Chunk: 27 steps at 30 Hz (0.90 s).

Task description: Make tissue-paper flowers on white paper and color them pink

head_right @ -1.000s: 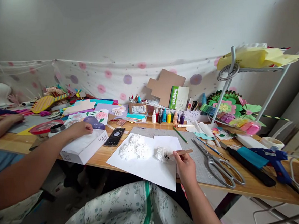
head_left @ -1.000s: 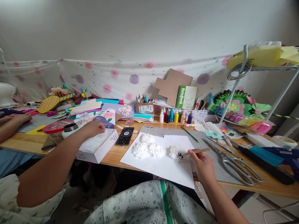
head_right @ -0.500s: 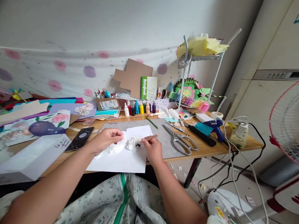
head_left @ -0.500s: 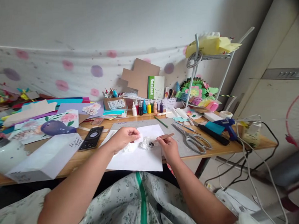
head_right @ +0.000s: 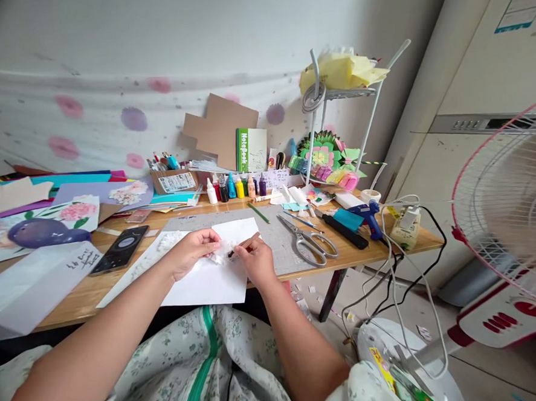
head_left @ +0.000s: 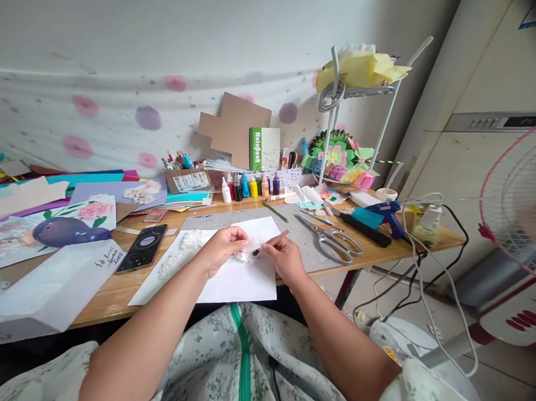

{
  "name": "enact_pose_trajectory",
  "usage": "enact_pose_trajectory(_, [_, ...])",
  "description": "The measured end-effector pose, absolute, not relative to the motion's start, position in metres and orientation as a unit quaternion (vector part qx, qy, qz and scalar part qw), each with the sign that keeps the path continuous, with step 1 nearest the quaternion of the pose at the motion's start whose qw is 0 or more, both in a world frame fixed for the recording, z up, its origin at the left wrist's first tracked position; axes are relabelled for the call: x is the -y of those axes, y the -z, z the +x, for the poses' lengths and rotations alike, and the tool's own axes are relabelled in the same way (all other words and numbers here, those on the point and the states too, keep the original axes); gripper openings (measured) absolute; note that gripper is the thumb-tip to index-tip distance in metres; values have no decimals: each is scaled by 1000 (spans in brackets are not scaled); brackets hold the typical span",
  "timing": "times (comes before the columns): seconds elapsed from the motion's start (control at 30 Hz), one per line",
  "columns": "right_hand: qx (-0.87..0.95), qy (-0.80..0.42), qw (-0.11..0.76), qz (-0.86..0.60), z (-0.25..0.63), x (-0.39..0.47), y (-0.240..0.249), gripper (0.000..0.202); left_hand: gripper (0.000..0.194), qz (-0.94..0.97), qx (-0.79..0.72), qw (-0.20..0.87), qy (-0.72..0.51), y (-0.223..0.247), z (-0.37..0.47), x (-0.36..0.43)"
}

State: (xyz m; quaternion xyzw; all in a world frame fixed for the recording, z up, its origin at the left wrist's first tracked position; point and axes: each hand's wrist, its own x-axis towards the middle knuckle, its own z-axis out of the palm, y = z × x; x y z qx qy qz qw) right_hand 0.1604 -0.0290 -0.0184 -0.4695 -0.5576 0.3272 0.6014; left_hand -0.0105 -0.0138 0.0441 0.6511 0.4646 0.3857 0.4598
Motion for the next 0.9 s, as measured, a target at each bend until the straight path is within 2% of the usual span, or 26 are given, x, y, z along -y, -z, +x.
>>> enact_pose_trajectory(0.27, [546, -332, 607, -472, 160, 30, 15, 18, 22, 640, -512, 406, -405, -22, 7, 8])
enact_pose_trajectory(0.57, [494, -339, 680, -424, 162, 31, 14, 27, 22, 640, -526, 383, -409, -10, 11, 4])
enact_pose_trajectory(0.9, [586, -264, 613, -459, 156, 27, 16, 15, 15, 661, -515, 364, -407, -6, 9, 4])
